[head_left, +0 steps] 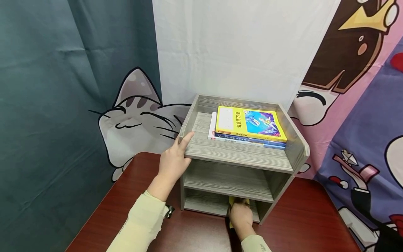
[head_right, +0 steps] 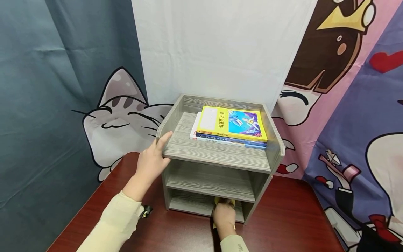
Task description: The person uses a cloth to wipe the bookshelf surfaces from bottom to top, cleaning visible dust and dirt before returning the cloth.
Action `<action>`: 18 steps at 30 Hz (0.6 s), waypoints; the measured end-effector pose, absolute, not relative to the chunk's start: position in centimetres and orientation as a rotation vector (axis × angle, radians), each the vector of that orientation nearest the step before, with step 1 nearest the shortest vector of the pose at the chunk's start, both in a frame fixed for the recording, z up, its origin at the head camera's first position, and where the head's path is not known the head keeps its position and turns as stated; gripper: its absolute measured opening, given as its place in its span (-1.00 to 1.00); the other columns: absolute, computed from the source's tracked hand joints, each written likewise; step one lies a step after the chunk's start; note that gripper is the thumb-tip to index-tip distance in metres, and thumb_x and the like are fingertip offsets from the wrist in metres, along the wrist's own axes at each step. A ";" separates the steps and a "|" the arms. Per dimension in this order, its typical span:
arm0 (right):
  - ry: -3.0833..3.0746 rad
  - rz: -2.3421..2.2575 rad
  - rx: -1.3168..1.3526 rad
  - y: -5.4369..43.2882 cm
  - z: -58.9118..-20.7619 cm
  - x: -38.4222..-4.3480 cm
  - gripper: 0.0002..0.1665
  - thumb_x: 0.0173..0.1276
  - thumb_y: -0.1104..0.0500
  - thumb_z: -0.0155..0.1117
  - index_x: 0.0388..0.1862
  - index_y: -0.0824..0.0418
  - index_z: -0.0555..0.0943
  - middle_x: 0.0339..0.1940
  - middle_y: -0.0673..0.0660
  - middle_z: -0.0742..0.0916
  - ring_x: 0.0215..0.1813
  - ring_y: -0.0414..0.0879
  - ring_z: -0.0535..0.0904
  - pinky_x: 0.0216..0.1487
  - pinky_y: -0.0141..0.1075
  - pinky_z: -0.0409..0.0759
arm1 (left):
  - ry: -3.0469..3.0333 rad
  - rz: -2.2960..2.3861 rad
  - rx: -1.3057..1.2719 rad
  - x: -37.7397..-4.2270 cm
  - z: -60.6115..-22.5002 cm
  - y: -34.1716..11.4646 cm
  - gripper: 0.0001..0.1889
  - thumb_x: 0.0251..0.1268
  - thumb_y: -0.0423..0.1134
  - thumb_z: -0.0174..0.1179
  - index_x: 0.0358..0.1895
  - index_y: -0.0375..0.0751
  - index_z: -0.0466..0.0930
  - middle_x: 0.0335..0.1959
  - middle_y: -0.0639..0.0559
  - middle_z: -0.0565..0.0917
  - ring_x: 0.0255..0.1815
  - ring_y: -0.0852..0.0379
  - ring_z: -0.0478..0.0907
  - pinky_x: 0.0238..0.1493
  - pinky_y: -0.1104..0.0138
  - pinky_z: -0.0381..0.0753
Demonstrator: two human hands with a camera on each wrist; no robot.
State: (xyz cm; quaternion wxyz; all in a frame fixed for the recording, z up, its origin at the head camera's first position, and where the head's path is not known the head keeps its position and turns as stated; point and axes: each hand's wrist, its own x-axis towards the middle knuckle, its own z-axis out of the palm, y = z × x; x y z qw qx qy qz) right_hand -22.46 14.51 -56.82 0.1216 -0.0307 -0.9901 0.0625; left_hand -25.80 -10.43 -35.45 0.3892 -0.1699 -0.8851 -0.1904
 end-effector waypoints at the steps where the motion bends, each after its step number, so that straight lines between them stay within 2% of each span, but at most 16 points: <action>1: -2.885 0.184 -0.089 14.2 -56.8 -22.5 -0.56 0.15 0.05 0.23 -0.47 0.50 0.58 -0.47 0.39 0.61 -0.63 0.16 0.50 -0.67 -0.01 0.42 | -2.253 -0.485 -0.430 -25.8 -35.4 -10.5 -0.06 -0.31 -0.45 0.34 0.28 0.20 0.15 0.06 -0.37 0.50 -0.77 -0.02 0.36 -0.78 0.22 0.29; 6: -2.878 0.185 -0.080 13.0 -56.7 -22.5 -0.61 0.13 0.07 0.22 -0.65 0.39 0.55 -0.60 0.30 0.58 -0.65 0.13 0.49 -0.68 -0.02 0.42 | -2.257 -0.492 -0.434 -25.8 -35.5 -10.5 -0.06 -0.31 -0.45 0.34 0.28 0.20 0.15 0.07 -0.37 0.50 -0.77 -0.01 0.36 -0.79 0.24 0.28; 10: -2.876 0.190 -0.081 12.4 -56.9 -22.7 -0.61 0.14 0.06 0.21 -0.63 0.39 0.56 -0.61 0.29 0.58 -0.65 0.13 0.48 -0.68 -0.02 0.42 | -2.252 -0.486 -0.438 -25.8 -35.6 -10.5 -0.04 -0.31 -0.45 0.35 0.29 0.20 0.14 0.07 -0.36 0.50 -0.77 0.00 0.35 -0.79 0.25 0.28; 14: -2.883 0.186 -0.072 12.0 -56.9 -22.9 -0.60 0.16 0.05 0.21 -0.70 0.33 0.54 -0.71 0.23 0.57 -0.66 0.12 0.48 -0.67 -0.03 0.42 | -2.255 -0.481 -0.441 -25.8 -35.6 -10.5 -0.04 -0.30 -0.44 0.36 0.30 0.20 0.13 0.07 -0.35 0.50 -0.77 0.02 0.34 -0.79 0.26 0.27; 18: -2.868 0.186 -0.082 11.4 -56.9 -23.0 -0.58 0.15 0.04 0.22 -0.64 0.39 0.55 -0.65 0.27 0.57 -0.64 0.14 0.49 -0.66 -0.02 0.43 | -2.252 -0.482 -0.442 -25.9 -35.6 -10.5 -0.03 -0.30 -0.45 0.36 0.30 0.20 0.13 0.06 -0.34 0.50 -0.77 0.03 0.34 -0.79 0.26 0.27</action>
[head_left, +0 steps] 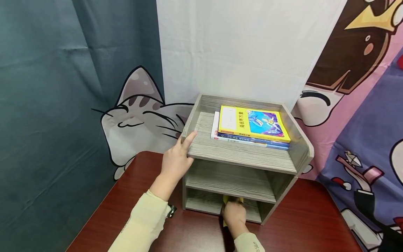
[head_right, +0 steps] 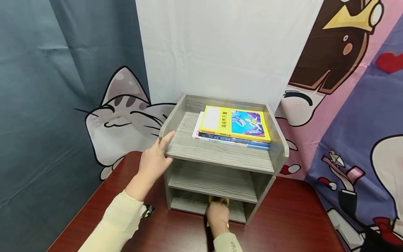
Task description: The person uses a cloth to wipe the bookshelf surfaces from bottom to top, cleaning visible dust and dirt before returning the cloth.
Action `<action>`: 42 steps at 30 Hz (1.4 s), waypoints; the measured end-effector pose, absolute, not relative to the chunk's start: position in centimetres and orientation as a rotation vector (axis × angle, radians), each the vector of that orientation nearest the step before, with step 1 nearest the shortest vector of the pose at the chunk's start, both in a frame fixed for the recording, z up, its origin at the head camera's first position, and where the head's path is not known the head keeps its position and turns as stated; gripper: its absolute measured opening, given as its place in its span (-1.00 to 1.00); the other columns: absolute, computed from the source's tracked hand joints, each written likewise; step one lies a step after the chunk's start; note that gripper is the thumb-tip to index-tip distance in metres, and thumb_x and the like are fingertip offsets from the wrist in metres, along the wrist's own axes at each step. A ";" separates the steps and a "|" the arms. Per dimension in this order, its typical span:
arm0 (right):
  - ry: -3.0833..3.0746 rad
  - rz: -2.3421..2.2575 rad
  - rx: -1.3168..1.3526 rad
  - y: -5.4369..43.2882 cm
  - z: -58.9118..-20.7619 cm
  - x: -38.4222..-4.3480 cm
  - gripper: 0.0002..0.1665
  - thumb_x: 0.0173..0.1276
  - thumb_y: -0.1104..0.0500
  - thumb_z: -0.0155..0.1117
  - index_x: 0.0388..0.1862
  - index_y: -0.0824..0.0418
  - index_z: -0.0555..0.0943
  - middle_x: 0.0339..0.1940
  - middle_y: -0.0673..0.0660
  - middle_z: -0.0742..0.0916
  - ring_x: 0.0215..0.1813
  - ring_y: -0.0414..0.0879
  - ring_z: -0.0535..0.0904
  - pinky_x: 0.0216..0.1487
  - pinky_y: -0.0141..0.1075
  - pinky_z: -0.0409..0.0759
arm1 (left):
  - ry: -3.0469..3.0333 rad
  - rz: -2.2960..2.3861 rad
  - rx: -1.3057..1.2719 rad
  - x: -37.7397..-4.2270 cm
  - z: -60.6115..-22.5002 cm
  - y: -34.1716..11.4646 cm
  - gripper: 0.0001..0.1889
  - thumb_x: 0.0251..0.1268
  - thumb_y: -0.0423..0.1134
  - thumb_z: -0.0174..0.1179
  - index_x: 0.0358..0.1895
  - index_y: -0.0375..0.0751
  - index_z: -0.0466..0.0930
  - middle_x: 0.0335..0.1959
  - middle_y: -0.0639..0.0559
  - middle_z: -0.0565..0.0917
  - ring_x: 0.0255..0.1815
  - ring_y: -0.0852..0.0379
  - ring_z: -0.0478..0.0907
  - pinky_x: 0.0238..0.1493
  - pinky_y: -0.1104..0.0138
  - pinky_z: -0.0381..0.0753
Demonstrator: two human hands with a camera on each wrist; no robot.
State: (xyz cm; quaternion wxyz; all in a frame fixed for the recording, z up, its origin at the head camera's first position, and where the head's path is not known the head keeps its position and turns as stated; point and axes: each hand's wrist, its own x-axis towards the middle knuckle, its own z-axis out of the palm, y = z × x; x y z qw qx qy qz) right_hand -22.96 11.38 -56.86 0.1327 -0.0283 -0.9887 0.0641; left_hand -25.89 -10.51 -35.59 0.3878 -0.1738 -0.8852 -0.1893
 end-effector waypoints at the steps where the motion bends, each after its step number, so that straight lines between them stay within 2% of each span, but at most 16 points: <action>1: -2.861 0.189 -0.086 11.2 -56.8 -23.0 -0.58 0.14 0.04 0.23 -0.63 0.42 0.55 -0.62 0.29 0.57 -0.63 0.14 0.50 -0.65 -0.02 0.43 | -2.252 -0.484 -0.444 -25.9 -35.6 -10.5 -0.04 -0.30 -0.45 0.36 0.30 0.20 0.13 0.06 -0.33 0.50 -0.77 0.03 0.34 -0.79 0.27 0.27; 4: -2.833 0.192 -0.083 10.7 -56.8 -23.0 -0.58 0.10 0.06 0.25 -0.65 0.43 0.54 -0.58 0.32 0.56 -0.62 0.15 0.50 -0.66 -0.02 0.44 | -2.249 -0.488 -0.448 -25.9 -35.5 -10.4 -0.04 -0.31 -0.45 0.36 0.29 0.21 0.13 0.06 -0.33 0.50 -0.76 0.03 0.34 -0.79 0.27 0.27; 10: -2.827 0.182 -0.028 10.0 -57.0 -23.0 -0.63 0.09 0.08 0.25 -0.78 0.28 0.50 -0.67 0.22 0.55 -0.63 0.11 0.48 -0.66 -0.04 0.43 | -2.246 -0.495 -0.449 -25.9 -35.5 -10.4 -0.04 -0.32 -0.44 0.36 0.29 0.21 0.14 0.07 -0.33 0.50 -0.76 0.02 0.34 -0.79 0.26 0.27; 16: -2.814 0.194 -0.044 9.8 -57.2 -23.0 -0.67 0.06 0.09 0.26 -0.69 0.32 0.51 -0.56 0.27 0.55 -0.60 0.12 0.48 -0.66 -0.03 0.43 | -2.247 -0.490 -0.451 -25.9 -35.6 -10.4 -0.04 -0.30 -0.44 0.37 0.29 0.21 0.14 0.07 -0.33 0.50 -0.76 0.03 0.34 -0.79 0.27 0.27; 23: -2.783 0.160 -0.010 8.3 -57.4 -23.4 -0.69 0.03 0.15 0.23 -0.79 0.26 0.46 -0.67 0.21 0.51 -0.64 0.09 0.45 -0.70 -0.06 0.41 | -2.237 -0.480 -0.452 -25.9 -35.6 -10.5 -0.04 -0.31 -0.46 0.36 0.29 0.19 0.14 0.06 -0.35 0.50 -0.76 0.03 0.33 -0.79 0.27 0.27; 31: -2.778 0.155 0.001 6.6 -57.6 -23.7 -0.83 0.00 0.23 0.20 -0.67 0.31 0.51 -0.58 0.23 0.54 -0.61 0.07 0.47 -0.68 -0.08 0.44 | -2.246 -0.497 -0.433 -25.6 -35.6 -10.8 -0.04 -0.32 -0.47 0.36 0.28 0.20 0.16 0.05 -0.35 0.51 -0.77 0.04 0.31 -0.79 0.28 0.25; 36: -2.822 0.163 -0.001 7.5 -57.5 -23.5 -0.75 0.04 0.20 0.20 -0.75 0.29 0.52 -0.65 0.21 0.56 -0.62 0.06 0.48 -0.66 -0.07 0.45 | -2.253 -0.496 -0.424 -25.5 -35.7 -10.7 -0.05 -0.32 -0.47 0.36 0.28 0.19 0.17 0.05 -0.34 0.51 -0.79 0.05 0.30 -0.79 0.27 0.25; 42: -2.779 0.153 -0.017 8.8 -57.4 -23.2 -0.78 -0.04 0.23 0.22 -0.75 0.32 0.49 -0.60 0.25 0.53 -0.60 0.11 0.47 -0.66 -0.04 0.45 | -2.265 -0.506 -0.431 -25.6 -35.7 -10.4 -0.06 -0.30 -0.47 0.35 0.29 0.18 0.16 0.07 -0.36 0.50 -0.80 0.06 0.28 -0.79 0.28 0.25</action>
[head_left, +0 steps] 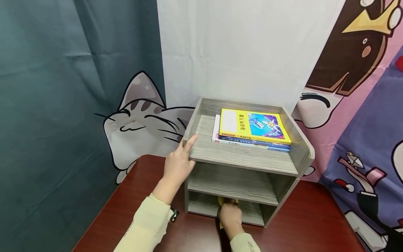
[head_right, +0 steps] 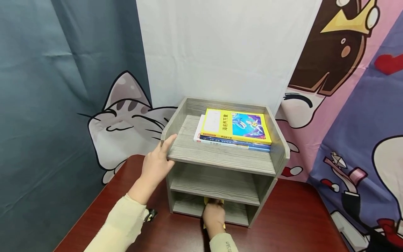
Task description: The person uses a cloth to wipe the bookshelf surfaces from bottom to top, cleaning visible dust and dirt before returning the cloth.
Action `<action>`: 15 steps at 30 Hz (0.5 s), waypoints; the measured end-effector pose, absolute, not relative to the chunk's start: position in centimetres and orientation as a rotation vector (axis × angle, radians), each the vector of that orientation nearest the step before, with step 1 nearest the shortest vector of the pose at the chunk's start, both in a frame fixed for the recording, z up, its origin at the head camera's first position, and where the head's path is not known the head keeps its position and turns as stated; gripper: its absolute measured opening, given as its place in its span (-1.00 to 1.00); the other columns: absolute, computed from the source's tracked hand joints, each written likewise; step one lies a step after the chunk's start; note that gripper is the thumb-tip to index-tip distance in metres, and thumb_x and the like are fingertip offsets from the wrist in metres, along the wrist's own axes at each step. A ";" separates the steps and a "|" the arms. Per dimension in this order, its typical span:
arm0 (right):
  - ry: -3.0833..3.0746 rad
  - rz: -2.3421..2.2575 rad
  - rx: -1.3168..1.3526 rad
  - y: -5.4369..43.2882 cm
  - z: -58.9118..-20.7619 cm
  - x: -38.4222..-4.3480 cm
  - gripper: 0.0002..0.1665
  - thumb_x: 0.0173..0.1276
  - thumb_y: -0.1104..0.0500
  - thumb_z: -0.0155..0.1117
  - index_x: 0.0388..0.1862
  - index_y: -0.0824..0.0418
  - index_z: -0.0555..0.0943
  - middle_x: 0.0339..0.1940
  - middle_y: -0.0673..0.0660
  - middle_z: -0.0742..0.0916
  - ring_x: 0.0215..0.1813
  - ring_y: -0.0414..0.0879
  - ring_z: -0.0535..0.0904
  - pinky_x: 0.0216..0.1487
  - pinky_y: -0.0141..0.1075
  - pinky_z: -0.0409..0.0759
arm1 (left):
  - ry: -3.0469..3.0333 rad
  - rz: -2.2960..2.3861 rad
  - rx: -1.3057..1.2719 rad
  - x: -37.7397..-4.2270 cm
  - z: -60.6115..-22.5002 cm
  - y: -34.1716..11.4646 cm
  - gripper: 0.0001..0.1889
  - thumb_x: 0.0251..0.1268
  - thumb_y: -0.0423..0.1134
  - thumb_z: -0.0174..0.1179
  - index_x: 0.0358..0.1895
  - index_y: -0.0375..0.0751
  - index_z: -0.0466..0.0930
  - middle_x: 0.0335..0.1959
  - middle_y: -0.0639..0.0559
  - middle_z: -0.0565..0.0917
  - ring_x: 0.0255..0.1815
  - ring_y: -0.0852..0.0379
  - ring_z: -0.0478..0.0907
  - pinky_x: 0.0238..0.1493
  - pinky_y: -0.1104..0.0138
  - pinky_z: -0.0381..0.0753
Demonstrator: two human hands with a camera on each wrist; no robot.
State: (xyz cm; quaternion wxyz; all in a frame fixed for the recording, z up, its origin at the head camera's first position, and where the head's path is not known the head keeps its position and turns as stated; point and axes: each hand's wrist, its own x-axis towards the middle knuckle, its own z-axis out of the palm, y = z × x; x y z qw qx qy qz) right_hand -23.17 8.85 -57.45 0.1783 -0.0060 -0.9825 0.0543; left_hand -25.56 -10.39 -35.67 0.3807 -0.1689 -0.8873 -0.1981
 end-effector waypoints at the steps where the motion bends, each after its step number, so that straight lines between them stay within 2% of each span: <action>1: -2.777 0.156 -0.018 8.9 -57.5 -23.1 -0.78 -0.04 0.22 0.21 -0.74 0.32 0.49 -0.59 0.25 0.53 -0.59 0.11 0.47 -0.66 -0.04 0.44 | -2.266 -0.508 -0.432 -25.6 -35.7 -10.3 -0.05 -0.30 -0.48 0.35 0.29 0.19 0.16 0.07 -0.37 0.50 -0.81 0.06 0.27 -0.79 0.29 0.24; 7: -2.766 0.154 -0.016 7.8 -57.3 -23.3 -0.78 -0.02 0.21 0.21 -0.75 0.28 0.49 -0.66 0.22 0.54 -0.66 0.08 0.47 -0.67 -0.06 0.44 | -2.245 -0.530 -0.448 -25.6 -35.8 -10.3 -0.05 -0.30 -0.49 0.33 0.29 0.18 0.17 0.07 -0.39 0.49 -0.82 0.06 0.27 -0.79 0.29 0.25; 15: -2.766 0.173 -0.032 5.8 -57.2 -23.6 -0.81 -0.03 0.24 0.21 -0.72 0.29 0.49 -0.64 0.21 0.54 -0.65 0.06 0.48 -0.68 -0.09 0.44 | -2.244 -0.548 -0.454 -25.7 -35.8 -10.3 -0.04 -0.32 -0.51 0.33 0.30 0.18 0.17 0.08 -0.38 0.48 -0.82 0.08 0.24 -0.80 0.30 0.24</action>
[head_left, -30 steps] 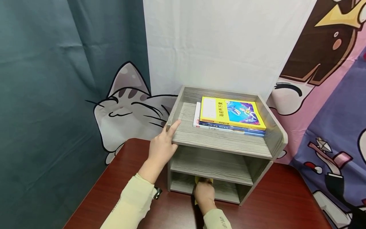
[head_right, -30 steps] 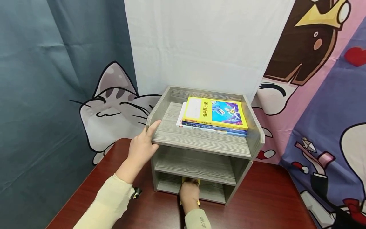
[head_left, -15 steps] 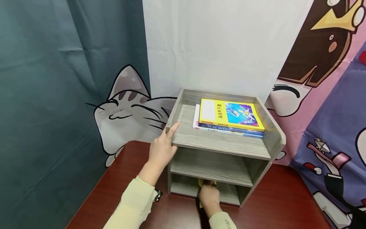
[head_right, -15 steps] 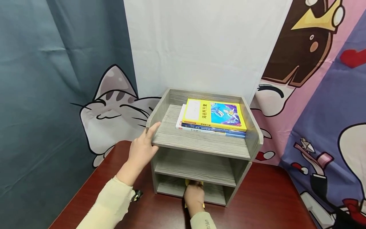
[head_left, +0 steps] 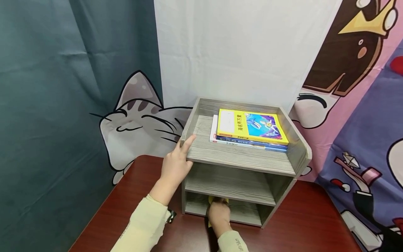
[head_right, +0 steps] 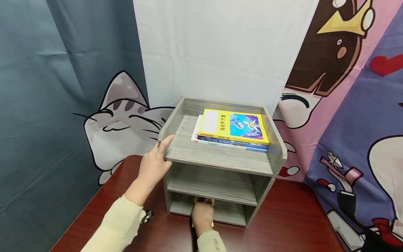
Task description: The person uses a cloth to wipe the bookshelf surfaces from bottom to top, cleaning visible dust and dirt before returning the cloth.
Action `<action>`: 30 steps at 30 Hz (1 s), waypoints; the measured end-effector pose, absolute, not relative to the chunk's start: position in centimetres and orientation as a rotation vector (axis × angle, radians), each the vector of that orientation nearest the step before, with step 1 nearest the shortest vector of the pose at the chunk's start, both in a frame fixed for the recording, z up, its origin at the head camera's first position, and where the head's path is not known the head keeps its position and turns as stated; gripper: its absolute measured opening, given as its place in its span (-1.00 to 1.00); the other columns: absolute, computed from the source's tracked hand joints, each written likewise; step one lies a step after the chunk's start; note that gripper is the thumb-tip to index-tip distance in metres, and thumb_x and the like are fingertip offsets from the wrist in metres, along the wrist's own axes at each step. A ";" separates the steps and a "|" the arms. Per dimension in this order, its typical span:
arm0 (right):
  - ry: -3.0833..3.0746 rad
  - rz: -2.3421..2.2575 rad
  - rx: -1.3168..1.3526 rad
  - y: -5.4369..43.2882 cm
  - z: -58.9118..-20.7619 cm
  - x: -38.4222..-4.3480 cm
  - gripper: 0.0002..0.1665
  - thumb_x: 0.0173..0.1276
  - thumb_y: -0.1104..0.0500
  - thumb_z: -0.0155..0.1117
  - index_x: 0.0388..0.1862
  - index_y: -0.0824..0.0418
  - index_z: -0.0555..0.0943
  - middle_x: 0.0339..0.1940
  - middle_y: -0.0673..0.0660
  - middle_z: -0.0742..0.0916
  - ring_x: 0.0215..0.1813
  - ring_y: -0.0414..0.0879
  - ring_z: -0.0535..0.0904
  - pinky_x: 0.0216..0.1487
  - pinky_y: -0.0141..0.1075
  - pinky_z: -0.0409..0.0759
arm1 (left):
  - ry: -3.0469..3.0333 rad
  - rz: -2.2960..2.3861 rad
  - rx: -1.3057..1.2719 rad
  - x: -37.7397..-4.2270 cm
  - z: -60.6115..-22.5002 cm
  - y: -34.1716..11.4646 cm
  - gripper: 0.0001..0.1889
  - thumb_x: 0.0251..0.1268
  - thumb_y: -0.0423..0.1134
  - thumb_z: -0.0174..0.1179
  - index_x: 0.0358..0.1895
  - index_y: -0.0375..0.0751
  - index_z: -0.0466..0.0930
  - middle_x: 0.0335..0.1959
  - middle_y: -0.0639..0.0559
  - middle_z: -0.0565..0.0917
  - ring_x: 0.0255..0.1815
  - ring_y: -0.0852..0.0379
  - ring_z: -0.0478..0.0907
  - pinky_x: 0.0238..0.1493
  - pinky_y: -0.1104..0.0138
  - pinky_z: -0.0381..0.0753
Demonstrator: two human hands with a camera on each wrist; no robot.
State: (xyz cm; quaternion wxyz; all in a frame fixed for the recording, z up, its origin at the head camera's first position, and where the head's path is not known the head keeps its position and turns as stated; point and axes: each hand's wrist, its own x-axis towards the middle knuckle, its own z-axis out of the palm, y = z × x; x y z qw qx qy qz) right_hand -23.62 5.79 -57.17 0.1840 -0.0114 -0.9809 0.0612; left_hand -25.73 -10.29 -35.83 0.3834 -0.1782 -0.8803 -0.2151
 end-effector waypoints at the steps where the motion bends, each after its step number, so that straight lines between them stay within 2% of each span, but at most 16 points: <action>1: -2.755 0.169 -0.023 5.6 -57.2 -23.6 -0.80 -0.03 0.24 0.21 -0.75 0.27 0.48 -0.67 0.19 0.53 -0.66 0.05 0.48 -0.69 -0.09 0.44 | -2.244 -0.547 -0.454 -25.8 -35.9 -10.3 -0.04 -0.32 -0.51 0.32 0.30 0.17 0.17 0.08 -0.39 0.48 -0.83 0.09 0.23 -0.80 0.30 0.24; 5: -2.715 0.142 0.023 4.8 -57.2 -23.7 -0.79 -0.06 0.25 0.21 -0.79 0.23 0.45 -0.72 0.15 0.51 -0.68 0.02 0.45 -0.72 -0.12 0.41 | -2.244 -0.540 -0.454 -25.8 -35.9 -10.3 -0.04 -0.32 -0.50 0.33 0.30 0.17 0.17 0.08 -0.39 0.48 -0.83 0.08 0.25 -0.79 0.28 0.25; 12: -2.636 0.165 0.057 3.4 -58.1 -24.1 -0.80 -0.06 0.26 0.16 -0.78 0.27 0.43 -0.69 0.18 0.50 -0.68 0.03 0.43 -0.72 -0.12 0.39 | -2.239 -0.535 -0.452 -25.8 -35.9 -10.1 -0.03 -0.33 -0.50 0.34 0.30 0.16 0.17 0.08 -0.40 0.48 -0.83 0.08 0.26 -0.80 0.27 0.26; 21: -2.832 0.212 0.055 1.2 -57.4 -24.6 -0.61 0.05 0.04 0.23 -0.82 0.22 0.46 -0.75 0.16 0.55 -0.65 0.07 0.47 -0.64 -0.09 0.43 | -2.264 -0.540 -0.450 -25.9 -36.1 -10.1 -0.04 -0.28 -0.50 0.33 0.32 0.17 0.15 0.11 -0.41 0.46 -0.83 0.11 0.22 -0.79 0.33 0.20; 26: -2.853 0.221 0.050 0.2 -57.3 -24.7 -0.67 0.05 0.05 0.24 -0.70 0.27 0.52 -0.61 0.21 0.56 -0.62 0.07 0.49 -0.65 -0.11 0.45 | -2.254 -0.537 -0.447 -25.9 -36.0 -10.1 -0.04 -0.31 -0.49 0.32 0.31 0.19 0.16 0.11 -0.39 0.46 -0.80 0.08 0.25 -0.78 0.31 0.22; 30: -2.871 0.250 0.113 -0.4 -57.1 -24.8 -0.71 0.05 0.08 0.24 -0.68 0.25 0.52 -0.53 0.22 0.57 -0.56 0.07 0.50 -0.62 -0.12 0.46 | -2.251 -0.536 -0.450 -25.8 -35.9 -10.2 -0.04 -0.32 -0.49 0.32 0.30 0.19 0.16 0.10 -0.39 0.47 -0.78 0.06 0.28 -0.78 0.30 0.24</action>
